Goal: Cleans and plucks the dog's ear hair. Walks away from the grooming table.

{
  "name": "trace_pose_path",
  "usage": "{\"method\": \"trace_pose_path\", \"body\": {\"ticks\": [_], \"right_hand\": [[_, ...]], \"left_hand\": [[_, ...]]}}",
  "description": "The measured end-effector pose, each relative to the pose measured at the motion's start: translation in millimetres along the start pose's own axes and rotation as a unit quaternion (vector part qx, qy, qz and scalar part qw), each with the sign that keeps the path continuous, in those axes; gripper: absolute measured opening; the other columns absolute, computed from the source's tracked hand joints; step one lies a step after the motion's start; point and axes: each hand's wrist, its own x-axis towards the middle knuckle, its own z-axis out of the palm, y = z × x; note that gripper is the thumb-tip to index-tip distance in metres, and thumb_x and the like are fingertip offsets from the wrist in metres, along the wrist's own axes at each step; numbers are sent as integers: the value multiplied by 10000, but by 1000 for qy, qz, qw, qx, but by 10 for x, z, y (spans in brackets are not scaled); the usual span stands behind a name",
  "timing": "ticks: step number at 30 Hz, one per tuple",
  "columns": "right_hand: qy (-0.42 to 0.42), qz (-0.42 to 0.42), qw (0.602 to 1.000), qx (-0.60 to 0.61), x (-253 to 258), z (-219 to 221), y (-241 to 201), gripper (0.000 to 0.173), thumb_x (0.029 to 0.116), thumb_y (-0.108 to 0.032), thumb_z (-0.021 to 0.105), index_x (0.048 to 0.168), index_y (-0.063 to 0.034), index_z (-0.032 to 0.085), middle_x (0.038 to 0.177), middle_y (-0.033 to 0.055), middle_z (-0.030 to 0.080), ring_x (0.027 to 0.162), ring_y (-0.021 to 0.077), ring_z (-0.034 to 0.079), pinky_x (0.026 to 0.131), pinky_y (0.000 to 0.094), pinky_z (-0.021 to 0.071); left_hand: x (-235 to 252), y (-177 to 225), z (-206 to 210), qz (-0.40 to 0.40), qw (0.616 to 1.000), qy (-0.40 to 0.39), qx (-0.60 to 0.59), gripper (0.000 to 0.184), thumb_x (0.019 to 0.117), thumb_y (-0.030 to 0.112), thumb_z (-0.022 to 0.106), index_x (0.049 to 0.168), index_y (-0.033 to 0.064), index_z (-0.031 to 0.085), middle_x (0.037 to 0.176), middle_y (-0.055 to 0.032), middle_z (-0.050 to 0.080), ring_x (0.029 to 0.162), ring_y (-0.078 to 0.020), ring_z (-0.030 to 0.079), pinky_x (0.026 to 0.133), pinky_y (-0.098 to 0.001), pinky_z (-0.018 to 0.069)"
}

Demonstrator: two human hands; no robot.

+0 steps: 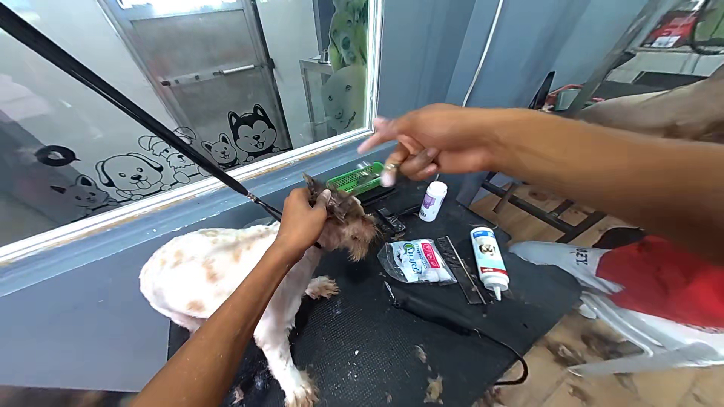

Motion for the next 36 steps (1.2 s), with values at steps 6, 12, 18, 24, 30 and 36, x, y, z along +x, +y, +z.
{"method": "trace_pose_path", "body": {"ticks": [6,12,18,24,30,36], "right_hand": [[-40,-267,959,-93,117,250,507,567,1116,-296,229,1656,-188,93,1611,51,414,766,81,686,593,250,588],[118,-206,792,-563,-2,645,-17,648,1086,-502,386,1601,-114,328,730,91,599,656,314,613,580,506,492],[-50,-103,992,-54,64,628,-619,478,1116,-427,335,1422,-122,540,669,38,640,368,4,315,362,148,220],[-98,-125,987,37,237,644,-737,534,1118,-459,275,1446,-101,498,905,97,722,369,2,273,361,143,222],[-144,-125,981,23,243,722,-795,526,1118,-450,288,1443,-95,500,915,81,720,370,-9,269,361,135,234],[-196,-148,969,2,247,818,-787,497,1124,-407,309,1440,-85,520,1038,82,738,408,-22,348,379,128,273]], "left_hand": [[-93,-32,-226,-41,976,22,-213,172,1064,106,511,1062,-5,642,918,-82,707,859,-146,695,830,-348,588],[-170,-42,-519,-72,932,80,-347,136,1059,103,495,1133,36,587,921,-52,687,862,-128,682,833,-327,577],[-265,-76,-432,-41,933,109,-341,192,1098,225,434,1032,104,567,822,8,598,750,-87,609,710,-281,542],[-264,-190,-451,4,927,124,-353,226,1105,206,418,967,117,573,761,27,573,673,-65,571,646,-247,514],[-266,-262,-535,18,928,121,-352,254,1100,177,405,929,121,584,746,36,579,667,-58,571,644,-239,509],[-306,-357,-610,42,915,110,-385,203,1080,150,434,963,113,596,771,21,617,711,-72,613,715,-267,546]]}}
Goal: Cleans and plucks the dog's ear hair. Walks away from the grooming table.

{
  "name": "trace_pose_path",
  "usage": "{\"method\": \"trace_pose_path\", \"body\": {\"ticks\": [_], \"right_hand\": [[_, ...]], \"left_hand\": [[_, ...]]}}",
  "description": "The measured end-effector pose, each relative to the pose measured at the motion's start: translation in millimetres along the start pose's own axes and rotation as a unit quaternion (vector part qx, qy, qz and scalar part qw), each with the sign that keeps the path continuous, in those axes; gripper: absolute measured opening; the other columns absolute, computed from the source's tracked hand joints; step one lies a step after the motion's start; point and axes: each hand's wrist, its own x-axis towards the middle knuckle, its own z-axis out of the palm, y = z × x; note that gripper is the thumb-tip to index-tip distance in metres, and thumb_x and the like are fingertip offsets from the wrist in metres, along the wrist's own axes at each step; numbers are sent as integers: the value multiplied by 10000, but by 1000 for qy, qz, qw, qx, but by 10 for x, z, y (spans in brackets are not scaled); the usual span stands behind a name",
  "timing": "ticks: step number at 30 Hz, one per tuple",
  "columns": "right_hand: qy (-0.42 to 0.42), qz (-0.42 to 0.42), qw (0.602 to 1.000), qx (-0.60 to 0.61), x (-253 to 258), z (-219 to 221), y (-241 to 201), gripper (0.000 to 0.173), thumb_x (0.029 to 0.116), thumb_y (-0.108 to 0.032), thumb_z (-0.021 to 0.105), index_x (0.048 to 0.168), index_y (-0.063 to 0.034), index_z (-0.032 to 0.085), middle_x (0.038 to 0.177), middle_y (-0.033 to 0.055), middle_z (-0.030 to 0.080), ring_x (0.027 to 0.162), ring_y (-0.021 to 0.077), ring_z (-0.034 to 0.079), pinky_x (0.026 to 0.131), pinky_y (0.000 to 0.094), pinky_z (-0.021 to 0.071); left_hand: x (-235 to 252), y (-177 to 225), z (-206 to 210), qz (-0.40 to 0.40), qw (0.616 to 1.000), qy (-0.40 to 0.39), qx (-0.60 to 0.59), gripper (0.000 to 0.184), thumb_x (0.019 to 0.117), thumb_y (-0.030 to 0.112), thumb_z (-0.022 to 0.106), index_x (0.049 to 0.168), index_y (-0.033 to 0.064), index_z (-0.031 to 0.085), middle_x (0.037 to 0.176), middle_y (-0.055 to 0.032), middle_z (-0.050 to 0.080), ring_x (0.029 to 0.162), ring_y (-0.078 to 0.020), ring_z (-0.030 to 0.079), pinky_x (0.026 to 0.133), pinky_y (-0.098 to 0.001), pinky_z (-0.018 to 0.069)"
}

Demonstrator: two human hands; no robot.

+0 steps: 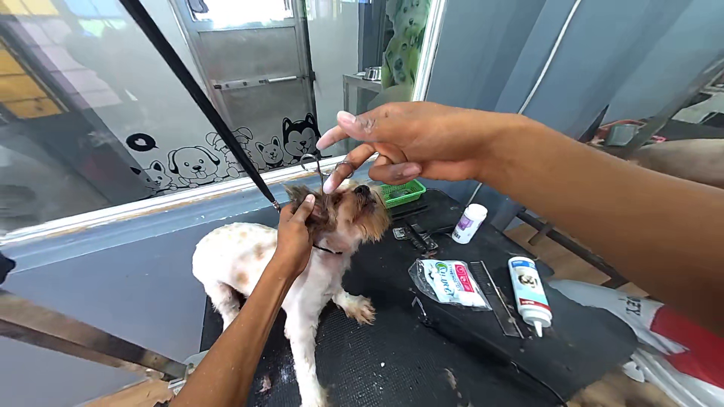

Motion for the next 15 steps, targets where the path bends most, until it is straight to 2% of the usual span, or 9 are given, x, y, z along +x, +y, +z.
{"method": "trace_pose_path", "body": {"ticks": [2,4,5,7,9,12,14,15], "right_hand": [[-2,-7,1000,-21,-9,74,5,454,1125,-375,334,1417,-96,541,999,58,740,406,-32,353,378,121,288],[9,-25,998,-62,-76,192,49,374,1113,-317,414,1384,-118,579,934,21,726,434,-30,386,393,126,310],[13,-41,995,-88,-131,247,78,331,1090,-254,490,1376,-123,592,938,10,734,457,-21,414,401,136,323],[3,-65,993,-95,-259,349,182,384,1024,-151,618,1406,-120,582,985,23,763,488,-5,497,391,133,350],[7,-83,995,-53,-401,412,322,415,1019,-103,603,1431,-98,561,1022,53,752,500,1,497,394,129,355],[32,-132,991,15,-621,435,634,437,1031,-164,549,1460,-87,519,1054,57,737,522,-10,492,424,125,392],[67,-150,986,43,-791,491,845,549,1017,-329,610,1508,-120,479,1165,74,716,608,23,573,464,141,459],[85,-158,983,40,-871,538,938,631,1001,-411,625,1535,-132,440,1259,89,695,694,68,641,500,167,509]], "left_hand": [[-26,-23,-13,3,1000,-11,-2,187,1070,149,442,995,107,608,802,17,634,741,-73,625,733,-275,551],[-93,-20,-8,4,1000,-26,2,176,1068,157,442,1046,112,610,841,22,660,769,-66,648,752,-276,567],[-132,-11,-9,11,999,-43,9,189,1072,175,440,1049,128,621,846,36,670,772,-56,654,757,-269,574],[-222,-37,-24,32,996,-83,24,241,1060,191,421,971,197,645,788,92,670,706,-7,640,692,-211,564],[-239,-95,-18,42,992,-118,20,246,1030,147,421,970,191,655,791,92,689,699,-1,646,670,-207,563],[-315,-172,23,55,986,-143,66,213,1049,168,433,1075,128,640,844,58,676,735,-24,638,683,-218,558],[-410,-185,75,52,983,-142,104,229,1076,184,439,1086,87,647,846,20,668,744,-54,641,695,-240,564],[-477,-186,103,48,981,-139,125,238,1092,208,440,1088,88,646,845,15,667,745,-55,642,700,-237,566]]}}
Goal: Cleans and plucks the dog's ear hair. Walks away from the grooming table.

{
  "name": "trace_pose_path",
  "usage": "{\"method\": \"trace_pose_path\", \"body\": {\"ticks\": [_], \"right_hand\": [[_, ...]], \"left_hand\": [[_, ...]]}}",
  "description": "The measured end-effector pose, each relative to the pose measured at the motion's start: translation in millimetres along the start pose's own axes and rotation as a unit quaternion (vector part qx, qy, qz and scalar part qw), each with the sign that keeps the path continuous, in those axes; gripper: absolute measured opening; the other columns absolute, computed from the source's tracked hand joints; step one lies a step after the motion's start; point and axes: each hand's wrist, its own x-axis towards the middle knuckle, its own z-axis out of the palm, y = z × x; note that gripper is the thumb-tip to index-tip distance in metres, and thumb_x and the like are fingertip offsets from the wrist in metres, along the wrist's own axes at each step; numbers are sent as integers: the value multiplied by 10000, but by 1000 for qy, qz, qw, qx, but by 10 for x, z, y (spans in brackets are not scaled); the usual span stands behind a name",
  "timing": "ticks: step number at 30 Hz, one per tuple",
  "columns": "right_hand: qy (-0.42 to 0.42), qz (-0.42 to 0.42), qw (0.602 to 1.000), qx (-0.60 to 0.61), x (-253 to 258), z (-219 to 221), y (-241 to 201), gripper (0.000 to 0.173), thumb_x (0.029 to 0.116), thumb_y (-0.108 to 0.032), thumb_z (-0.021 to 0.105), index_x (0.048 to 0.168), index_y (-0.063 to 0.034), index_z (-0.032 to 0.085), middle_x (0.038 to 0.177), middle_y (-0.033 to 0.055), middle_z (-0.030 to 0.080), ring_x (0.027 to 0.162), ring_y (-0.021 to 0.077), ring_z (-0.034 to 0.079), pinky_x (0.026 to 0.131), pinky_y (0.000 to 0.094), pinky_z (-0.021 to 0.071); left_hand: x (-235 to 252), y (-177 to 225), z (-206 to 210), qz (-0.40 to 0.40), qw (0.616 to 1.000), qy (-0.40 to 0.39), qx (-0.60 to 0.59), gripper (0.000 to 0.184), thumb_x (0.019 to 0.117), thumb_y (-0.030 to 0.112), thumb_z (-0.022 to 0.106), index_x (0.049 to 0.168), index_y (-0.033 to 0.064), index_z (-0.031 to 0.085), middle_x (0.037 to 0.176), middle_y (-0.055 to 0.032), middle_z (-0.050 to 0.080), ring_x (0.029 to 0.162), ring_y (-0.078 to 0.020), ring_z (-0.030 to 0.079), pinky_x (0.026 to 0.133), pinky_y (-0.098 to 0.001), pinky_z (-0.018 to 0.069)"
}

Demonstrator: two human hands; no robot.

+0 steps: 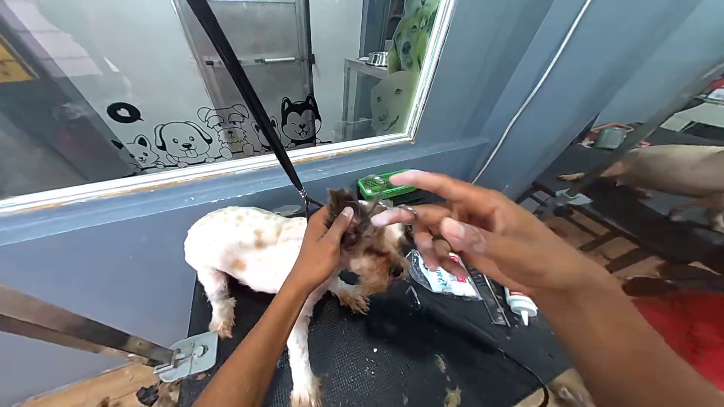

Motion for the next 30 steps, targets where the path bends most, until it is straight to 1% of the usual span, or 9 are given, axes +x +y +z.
{"method": "trace_pose_path", "body": {"ticks": [5,10,13,15,17,20,23,26,30], "right_hand": [[130,-32,950,-283,-440,276,171,662,1042,-415,536,1610,-156,313,1500,-24,546,1236,169,625,967,333,595],[173,10,708,-685,-691,452,198,616,1023,-405,480,1571,-130,415,1508,53,553,1426,399,429,1074,584,414],[155,51,670,-724,-782,523,73,578,1027,-405,444,1459,-32,539,1108,134,738,1175,432,635,1002,587,489],[145,69,667,-727,-794,525,25,580,1027,-441,388,1357,-29,626,651,39,624,641,286,651,598,483,524],[133,135,770,-609,-808,458,-11,529,1031,-483,417,1372,-143,636,529,-68,501,443,138,508,411,355,410],[114,184,969,-117,-791,206,-9,375,1093,-323,457,1389,-165,623,703,3,674,434,65,548,388,206,490],[96,80,980,157,-818,87,270,537,1089,-454,400,1581,-241,384,1409,49,628,496,19,538,451,175,496],[186,67,954,-224,-813,185,342,572,1092,-326,403,1634,-228,248,1390,24,620,598,69,591,508,228,532],[148,182,750,-618,-915,343,238,590,1027,-479,463,1499,-127,498,616,6,577,492,239,575,436,459,460]], "left_hand": [[-263,-9,222,-39,999,-13,22,319,1103,363,438,1105,131,658,793,-24,631,616,-108,580,537,-252,503],[-441,-25,317,-60,997,-35,27,311,1098,358,453,1028,132,653,752,-37,612,594,-125,574,511,-263,486],[-529,-29,356,-60,997,-39,26,313,1099,352,451,1024,128,656,752,-33,609,596,-123,569,516,-259,484],[-558,-31,385,-60,997,-41,25,304,1099,343,456,1038,128,662,759,-29,614,606,-119,576,528,-257,494],[-576,-32,414,-62,997,-41,30,285,1098,337,465,1052,134,660,755,-22,611,603,-108,577,530,-249,496],[-581,-50,438,-59,997,-39,24,272,1096,328,475,1079,134,666,765,-17,617,614,-95,586,544,-241,510],[-566,-54,459,-65,997,-37,14,267,1097,283,471,1075,106,669,788,-20,622,650,-102,590,589,-253,519],[-557,-40,468,-82,996,-40,25,272,1092,329,485,1118,132,670,803,-20,638,645,-100,601,578,-250,523],[-460,-99,504,-89,996,-27,4,234,1078,215,516,1061,51,682,821,-65,679,716,-145,659,674,-311,577]]}}
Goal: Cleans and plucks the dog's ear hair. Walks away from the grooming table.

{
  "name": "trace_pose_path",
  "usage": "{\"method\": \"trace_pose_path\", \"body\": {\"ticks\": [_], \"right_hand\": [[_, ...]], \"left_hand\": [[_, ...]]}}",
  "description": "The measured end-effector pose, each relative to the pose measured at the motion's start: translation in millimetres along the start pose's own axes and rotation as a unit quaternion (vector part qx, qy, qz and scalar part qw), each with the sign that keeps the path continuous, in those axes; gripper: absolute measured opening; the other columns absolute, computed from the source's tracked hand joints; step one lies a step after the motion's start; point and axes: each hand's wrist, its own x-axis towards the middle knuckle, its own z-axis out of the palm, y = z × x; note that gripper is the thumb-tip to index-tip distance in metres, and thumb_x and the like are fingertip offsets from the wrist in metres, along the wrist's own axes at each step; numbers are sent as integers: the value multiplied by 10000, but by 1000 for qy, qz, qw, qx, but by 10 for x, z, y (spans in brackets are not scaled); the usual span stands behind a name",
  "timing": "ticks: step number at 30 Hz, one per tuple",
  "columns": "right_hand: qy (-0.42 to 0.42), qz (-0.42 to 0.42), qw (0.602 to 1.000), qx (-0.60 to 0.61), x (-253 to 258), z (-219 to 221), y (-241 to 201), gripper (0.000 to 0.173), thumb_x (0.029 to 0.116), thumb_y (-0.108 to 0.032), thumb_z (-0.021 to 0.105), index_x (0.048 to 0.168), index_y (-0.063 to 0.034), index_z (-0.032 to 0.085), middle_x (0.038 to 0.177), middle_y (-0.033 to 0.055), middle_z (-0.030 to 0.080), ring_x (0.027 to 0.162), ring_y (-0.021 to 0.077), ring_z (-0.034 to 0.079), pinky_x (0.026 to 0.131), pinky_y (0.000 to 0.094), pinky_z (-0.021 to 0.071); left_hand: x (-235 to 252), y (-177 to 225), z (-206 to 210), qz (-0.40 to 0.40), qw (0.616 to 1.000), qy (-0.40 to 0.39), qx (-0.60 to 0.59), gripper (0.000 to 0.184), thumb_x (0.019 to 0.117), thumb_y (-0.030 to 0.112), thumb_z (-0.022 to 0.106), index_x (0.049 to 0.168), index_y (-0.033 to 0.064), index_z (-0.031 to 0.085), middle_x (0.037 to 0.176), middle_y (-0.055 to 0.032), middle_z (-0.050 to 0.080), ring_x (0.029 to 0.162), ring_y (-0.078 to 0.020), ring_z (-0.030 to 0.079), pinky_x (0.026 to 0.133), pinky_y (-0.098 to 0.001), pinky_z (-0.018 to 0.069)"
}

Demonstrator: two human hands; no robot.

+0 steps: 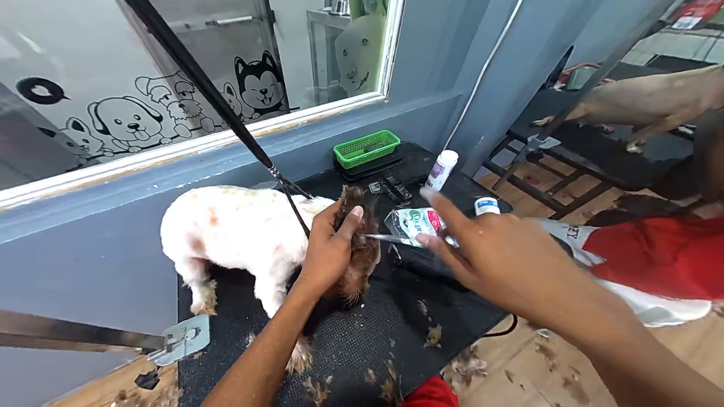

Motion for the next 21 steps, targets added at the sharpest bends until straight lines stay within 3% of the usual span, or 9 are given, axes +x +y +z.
{"method": "trace_pose_path", "body": {"ticks": [2,5,6,7,9,11,12,15,21], "right_hand": [[-146,19,962,231,15,-74,77,459,1071,-441,465,1478,-239,533,579,-59,600,422,95,524,377,269,443],[-185,4,698,691,86,108,298,475,1089,-428,430,1505,-210,505,919,12,744,449,3,515,390,145,432],[-139,-12,667,732,124,182,322,506,1082,-465,415,1532,-237,456,1153,3,736,533,-4,559,451,152,474],[-84,-27,678,730,168,245,325,518,1091,-439,386,1567,-235,382,1341,9,661,692,33,638,562,196,544],[12,-45,793,608,235,329,299,559,1089,-309,383,1611,-170,241,1498,24,551,1120,142,672,895,328,590],[100,-62,943,311,266,415,285,602,1050,-307,512,1595,-124,333,1514,-12,542,1353,149,528,1102,388,473],[133,-74,975,163,277,484,307,588,1028,-392,554,1562,-174,439,1494,20,557,1408,255,459,1135,503,395],[168,-99,980,-49,333,706,409,467,998,-580,527,1375,-338,656,1221,163,615,1251,446,479,1047,649,324],[74,-132,985,-81,480,884,548,406,1084,-391,447,961,-116,719,802,136,651,881,376,660,966,606,465]], "left_hand": [[19,-7,14,-9,1000,7,-8,227,1073,204,524,1042,39,676,816,-71,682,718,-148,663,676,-321,581],[1,6,15,-17,1000,8,1,228,1081,234,513,1058,69,668,824,-42,681,711,-120,660,672,-295,581],[34,-15,18,-8,1000,11,-13,214,1074,188,515,1042,40,667,823,-64,683,719,-142,665,686,-311,588],[55,-27,23,-1,1000,12,-21,207,1069,161,515,1030,23,664,826,-78,684,733,-154,669,702,-322,590],[78,-23,34,1,1000,12,-11,206,1069,150,513,1021,18,663,832,-84,684,747,-162,671,714,-325,588],[92,-5,44,1,1000,9,7,204,1069,155,520,1029,19,667,839,-86,691,757,-168,679,724,-331,593],[96,3,46,1,1000,8,17,201,1069,160,524,1043,22,668,845,-85,697,765,-167,687,732,-333,598],[126,25,31,9,999,9,49,176,1061,150,549,1062,20,668,848,-90,704,768,-169,695,738,-336,605],[147,89,-44,35,988,7,153,122,1032,130,601,1082,46,673,867,-50,715,781,-128,703,729,-298,610]]}}
